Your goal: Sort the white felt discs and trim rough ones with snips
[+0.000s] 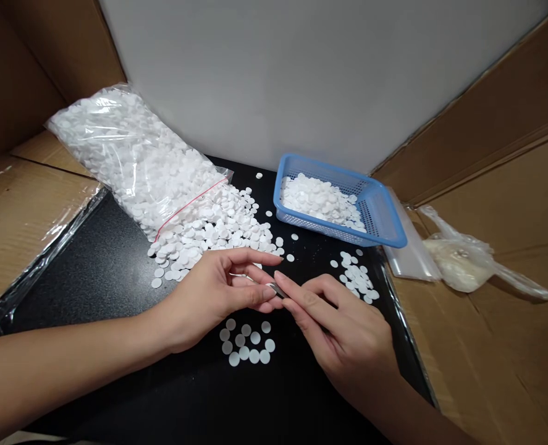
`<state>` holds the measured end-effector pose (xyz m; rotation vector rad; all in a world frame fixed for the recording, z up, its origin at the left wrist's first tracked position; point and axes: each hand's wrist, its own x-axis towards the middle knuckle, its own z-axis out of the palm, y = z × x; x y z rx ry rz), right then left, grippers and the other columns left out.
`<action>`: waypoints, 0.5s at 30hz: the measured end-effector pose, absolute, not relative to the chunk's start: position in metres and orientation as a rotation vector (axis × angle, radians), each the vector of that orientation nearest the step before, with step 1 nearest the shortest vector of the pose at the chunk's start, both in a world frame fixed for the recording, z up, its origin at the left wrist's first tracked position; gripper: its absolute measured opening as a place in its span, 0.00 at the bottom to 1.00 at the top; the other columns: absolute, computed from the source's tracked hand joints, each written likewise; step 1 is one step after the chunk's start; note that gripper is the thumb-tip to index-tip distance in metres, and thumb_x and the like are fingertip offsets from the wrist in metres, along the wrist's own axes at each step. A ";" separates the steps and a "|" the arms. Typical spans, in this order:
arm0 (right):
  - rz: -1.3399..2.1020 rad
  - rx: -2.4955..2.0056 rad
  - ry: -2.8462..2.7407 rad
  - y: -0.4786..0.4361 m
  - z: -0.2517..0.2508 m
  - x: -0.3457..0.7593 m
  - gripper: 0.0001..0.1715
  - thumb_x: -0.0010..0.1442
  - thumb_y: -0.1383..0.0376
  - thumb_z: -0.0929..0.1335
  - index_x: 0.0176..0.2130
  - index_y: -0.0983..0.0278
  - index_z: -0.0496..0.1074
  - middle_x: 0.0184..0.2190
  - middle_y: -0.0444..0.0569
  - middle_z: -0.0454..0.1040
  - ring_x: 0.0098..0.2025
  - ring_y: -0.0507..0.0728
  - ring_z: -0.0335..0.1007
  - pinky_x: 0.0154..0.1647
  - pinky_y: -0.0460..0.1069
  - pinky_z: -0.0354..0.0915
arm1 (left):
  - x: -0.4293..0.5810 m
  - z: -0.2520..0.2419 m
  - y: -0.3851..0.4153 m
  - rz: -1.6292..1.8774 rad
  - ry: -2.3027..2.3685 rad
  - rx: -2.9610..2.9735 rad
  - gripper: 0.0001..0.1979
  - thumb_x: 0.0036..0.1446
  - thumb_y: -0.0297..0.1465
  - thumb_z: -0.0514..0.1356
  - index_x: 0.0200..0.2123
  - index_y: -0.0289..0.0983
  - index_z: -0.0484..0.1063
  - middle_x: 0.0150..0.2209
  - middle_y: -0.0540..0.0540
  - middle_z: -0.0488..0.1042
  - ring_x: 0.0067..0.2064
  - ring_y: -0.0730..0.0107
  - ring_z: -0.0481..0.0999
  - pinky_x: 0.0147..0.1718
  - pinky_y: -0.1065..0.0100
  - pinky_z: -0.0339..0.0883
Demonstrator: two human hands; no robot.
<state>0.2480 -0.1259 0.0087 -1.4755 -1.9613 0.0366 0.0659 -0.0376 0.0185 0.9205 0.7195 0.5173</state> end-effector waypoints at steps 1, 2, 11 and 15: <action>0.032 -1.475 -1.963 -0.126 0.009 0.248 0.21 0.69 0.70 0.65 0.57 0.57 0.75 0.28 0.46 0.74 0.25 0.50 0.69 0.23 0.45 0.63 | 0.066 0.019 -0.038 0.518 0.718 0.921 0.16 0.54 0.24 0.69 0.47 0.36 0.78 0.32 0.49 0.80 0.35 0.68 0.84 0.39 0.72 0.76; 0.028 -1.475 -1.967 -0.126 0.010 0.248 0.21 0.69 0.70 0.64 0.57 0.58 0.75 0.28 0.46 0.74 0.25 0.50 0.69 0.22 0.45 0.63 | 0.065 0.019 -0.038 0.517 0.715 0.921 0.16 0.54 0.24 0.69 0.47 0.36 0.78 0.32 0.49 0.80 0.35 0.68 0.84 0.39 0.72 0.76; -0.033 -1.456 -1.997 -0.125 0.009 0.248 0.18 0.70 0.70 0.65 0.55 0.62 0.76 0.26 0.45 0.73 0.24 0.49 0.67 0.22 0.44 0.61 | 0.065 0.019 -0.038 0.506 0.703 0.984 0.15 0.56 0.24 0.67 0.48 0.35 0.77 0.33 0.49 0.81 0.35 0.70 0.84 0.38 0.74 0.76; -0.049 -1.412 -1.997 -0.125 0.009 0.248 0.17 0.69 0.71 0.65 0.54 0.66 0.77 0.26 0.45 0.72 0.24 0.48 0.65 0.22 0.44 0.59 | 0.064 0.020 -0.038 0.505 0.689 0.997 0.15 0.57 0.23 0.67 0.48 0.35 0.76 0.33 0.49 0.81 0.36 0.70 0.84 0.39 0.75 0.76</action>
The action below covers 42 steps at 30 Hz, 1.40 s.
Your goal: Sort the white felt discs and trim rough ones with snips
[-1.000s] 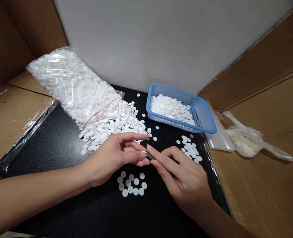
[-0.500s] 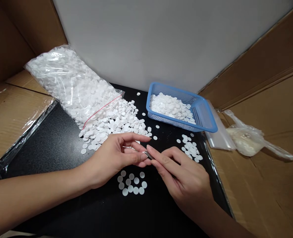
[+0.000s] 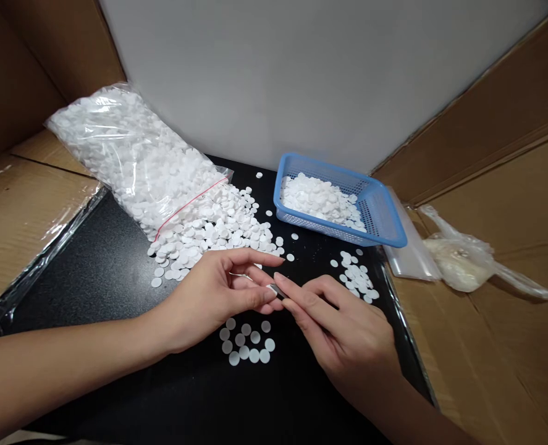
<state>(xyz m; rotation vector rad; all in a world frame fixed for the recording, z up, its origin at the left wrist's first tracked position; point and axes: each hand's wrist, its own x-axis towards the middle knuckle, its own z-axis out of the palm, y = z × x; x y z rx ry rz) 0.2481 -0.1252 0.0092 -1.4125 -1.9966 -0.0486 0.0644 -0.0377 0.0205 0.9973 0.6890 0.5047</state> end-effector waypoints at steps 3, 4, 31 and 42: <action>-0.061 -1.408 -2.002 -0.125 0.010 0.249 0.16 0.69 0.72 0.66 0.53 0.67 0.77 0.25 0.45 0.71 0.24 0.48 0.65 0.22 0.45 0.58 | 0.065 0.022 -0.037 0.506 0.684 0.990 0.15 0.57 0.22 0.66 0.48 0.35 0.77 0.32 0.50 0.81 0.35 0.72 0.84 0.37 0.76 0.76; -0.067 -1.409 -2.004 -0.125 0.011 0.249 0.16 0.68 0.72 0.66 0.52 0.66 0.78 0.25 0.44 0.70 0.24 0.48 0.64 0.22 0.45 0.58 | 0.066 0.022 -0.037 0.506 0.682 0.984 0.15 0.57 0.22 0.66 0.48 0.35 0.76 0.32 0.50 0.81 0.35 0.72 0.84 0.37 0.76 0.76; -0.065 -2.547 -1.946 -0.079 -0.020 0.295 0.22 0.72 0.62 0.59 0.61 0.64 0.67 0.47 0.56 0.72 0.38 0.62 0.75 0.24 0.50 0.58 | 0.009 -0.002 -0.039 0.079 0.789 2.206 0.10 0.62 0.21 0.56 0.31 0.37 0.73 0.32 0.50 0.74 0.32 0.72 0.74 0.32 0.73 0.62; 0.468 -1.731 -2.106 -0.098 -0.009 0.280 0.09 0.69 0.68 0.63 0.43 0.61 0.74 0.39 0.50 0.73 0.40 0.58 0.72 0.41 0.52 0.69 | 0.002 -0.004 -0.044 0.163 0.670 2.214 0.08 0.63 0.20 0.57 0.39 0.39 0.70 0.41 0.49 0.72 0.40 0.69 0.74 0.38 0.71 0.64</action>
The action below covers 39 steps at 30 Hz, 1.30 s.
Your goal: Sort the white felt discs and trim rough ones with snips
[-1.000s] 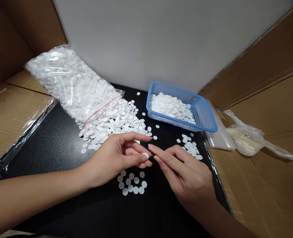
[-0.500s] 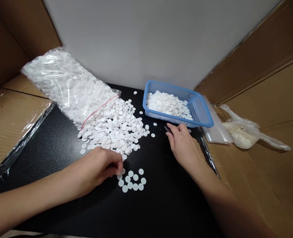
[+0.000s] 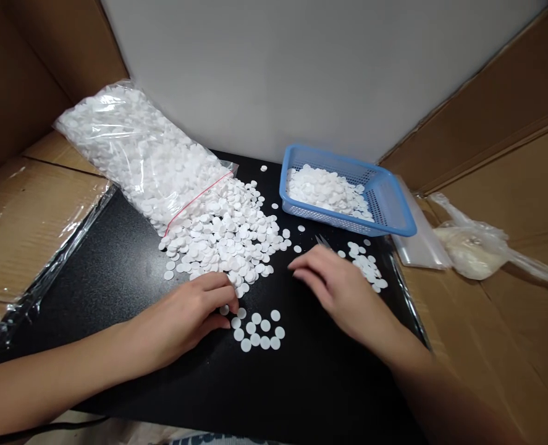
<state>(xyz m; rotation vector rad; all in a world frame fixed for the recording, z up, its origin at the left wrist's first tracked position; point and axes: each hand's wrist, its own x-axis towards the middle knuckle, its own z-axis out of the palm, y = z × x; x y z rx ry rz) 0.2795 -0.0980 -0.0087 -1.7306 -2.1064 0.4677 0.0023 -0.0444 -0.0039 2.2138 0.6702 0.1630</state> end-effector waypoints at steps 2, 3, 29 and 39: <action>0.903 -1.572 -2.119 -0.106 -0.005 0.267 0.08 0.66 0.68 0.68 0.45 0.59 0.73 0.41 0.47 0.72 0.39 0.55 0.72 0.39 0.49 0.70 | 0.002 -0.005 -0.047 0.143 0.620 2.181 0.11 0.61 0.19 0.58 0.42 0.40 0.70 0.43 0.48 0.72 0.42 0.68 0.74 0.40 0.71 0.65; 1.031 -1.542 -2.111 -0.110 -0.003 0.262 0.10 0.64 0.68 0.70 0.46 0.59 0.73 0.42 0.46 0.72 0.39 0.54 0.72 0.38 0.48 0.70 | 0.002 -0.005 -0.049 0.136 0.594 2.165 0.12 0.61 0.18 0.58 0.43 0.40 0.70 0.43 0.48 0.71 0.43 0.68 0.74 0.41 0.71 0.65; 0.983 -1.515 -1.876 -0.099 -0.016 0.223 0.08 0.62 0.70 0.66 0.32 0.63 0.73 0.25 0.42 0.68 0.24 0.49 0.62 0.23 0.43 0.60 | 0.012 -0.021 -0.041 0.370 0.724 2.614 0.06 0.66 0.26 0.56 0.36 0.35 0.72 0.33 0.47 0.69 0.34 0.65 0.70 0.32 0.67 0.62; 0.844 -1.480 -2.054 -0.099 -0.015 0.226 0.05 0.65 0.71 0.68 0.37 0.62 0.73 0.32 0.44 0.72 0.30 0.51 0.67 0.30 0.45 0.64 | 0.007 -0.017 -0.043 0.367 0.724 2.433 0.08 0.64 0.24 0.56 0.36 0.36 0.75 0.33 0.48 0.69 0.33 0.70 0.72 0.31 0.72 0.63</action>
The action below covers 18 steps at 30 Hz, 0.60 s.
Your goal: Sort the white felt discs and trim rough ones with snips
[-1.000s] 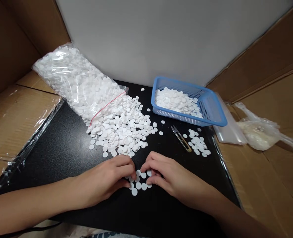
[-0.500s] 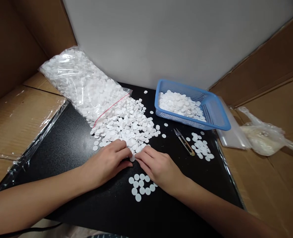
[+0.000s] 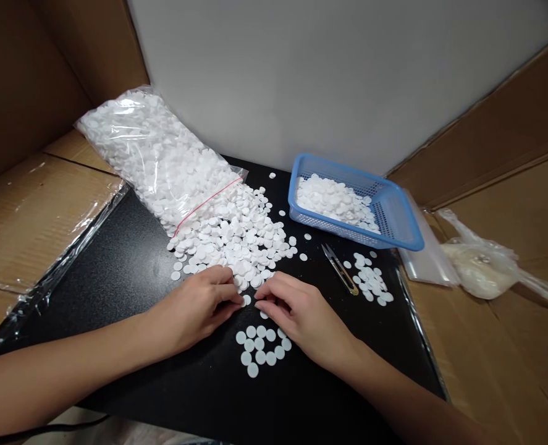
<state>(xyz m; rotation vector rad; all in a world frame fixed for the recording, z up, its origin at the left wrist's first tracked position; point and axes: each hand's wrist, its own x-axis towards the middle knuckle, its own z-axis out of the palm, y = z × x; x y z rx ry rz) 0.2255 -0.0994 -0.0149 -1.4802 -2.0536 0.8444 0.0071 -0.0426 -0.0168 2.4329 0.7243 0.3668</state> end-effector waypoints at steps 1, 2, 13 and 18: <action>0.809 -1.455 -2.080 -0.100 -0.018 0.223 0.04 0.65 0.70 0.68 0.39 0.62 0.74 0.34 0.45 0.72 0.31 0.52 0.68 0.32 0.46 0.65 | 0.007 -0.016 -0.042 0.363 0.726 2.407 0.09 0.64 0.23 0.56 0.35 0.36 0.76 0.33 0.48 0.70 0.33 0.71 0.72 0.31 0.72 0.64; 0.777 -1.444 -2.103 -0.100 -0.021 0.220 0.05 0.65 0.70 0.68 0.41 0.62 0.74 0.35 0.46 0.73 0.32 0.52 0.69 0.33 0.47 0.66 | 0.008 -0.016 -0.041 0.356 0.734 2.384 0.09 0.64 0.23 0.56 0.35 0.36 0.76 0.33 0.48 0.70 0.33 0.71 0.73 0.31 0.72 0.64; 0.820 -1.456 -2.021 -0.097 -0.021 0.223 0.09 0.63 0.74 0.68 0.40 0.61 0.73 0.35 0.45 0.73 0.34 0.53 0.71 0.33 0.47 0.67 | 0.010 -0.014 -0.041 0.352 0.794 2.320 0.09 0.63 0.22 0.56 0.35 0.37 0.76 0.34 0.49 0.73 0.34 0.70 0.75 0.33 0.72 0.65; 0.840 -1.525 -2.027 -0.095 -0.019 0.223 0.08 0.64 0.73 0.67 0.34 0.61 0.71 0.33 0.43 0.71 0.31 0.52 0.68 0.32 0.47 0.64 | 0.011 -0.018 -0.039 0.356 0.802 2.343 0.10 0.62 0.20 0.57 0.33 0.38 0.76 0.33 0.50 0.73 0.35 0.70 0.75 0.33 0.72 0.65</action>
